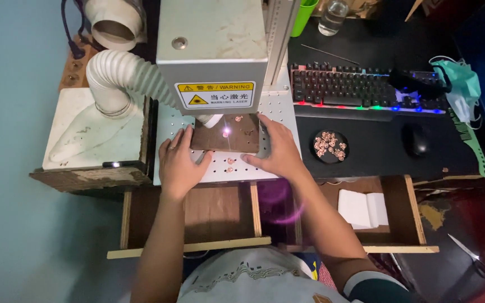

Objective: Placing small jewelry components under a laser engraver and inspecting them.

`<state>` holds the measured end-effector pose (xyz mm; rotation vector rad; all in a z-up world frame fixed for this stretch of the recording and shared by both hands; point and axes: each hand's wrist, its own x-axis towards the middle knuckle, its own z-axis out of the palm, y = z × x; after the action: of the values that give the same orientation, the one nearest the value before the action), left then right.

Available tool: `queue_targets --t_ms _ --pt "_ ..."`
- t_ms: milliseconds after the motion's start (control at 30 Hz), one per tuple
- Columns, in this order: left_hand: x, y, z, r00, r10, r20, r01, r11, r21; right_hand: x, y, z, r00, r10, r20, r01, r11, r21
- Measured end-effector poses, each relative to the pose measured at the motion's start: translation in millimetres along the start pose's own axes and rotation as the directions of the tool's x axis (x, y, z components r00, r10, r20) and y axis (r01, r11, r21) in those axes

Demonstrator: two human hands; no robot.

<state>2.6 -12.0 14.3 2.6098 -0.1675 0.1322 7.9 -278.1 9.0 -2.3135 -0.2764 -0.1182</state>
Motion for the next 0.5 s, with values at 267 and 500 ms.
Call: queue_targets --t_ms 267,500 --pt "-1.3 -0.7 0.9 1.0 0.002 -0.019 -0.001 1.0 0.021 0.3 -4.1 2.3 1.0 0.007 0.006 -0.007 0.999 -0.034" --pt "-2.4 -11.7 8.7 0.999 0.019 -0.049 -0.018 1.0 0.008 -1.5 -6.8 3.5 0.999 0.005 -0.032 -0.004 1.0 0.03"
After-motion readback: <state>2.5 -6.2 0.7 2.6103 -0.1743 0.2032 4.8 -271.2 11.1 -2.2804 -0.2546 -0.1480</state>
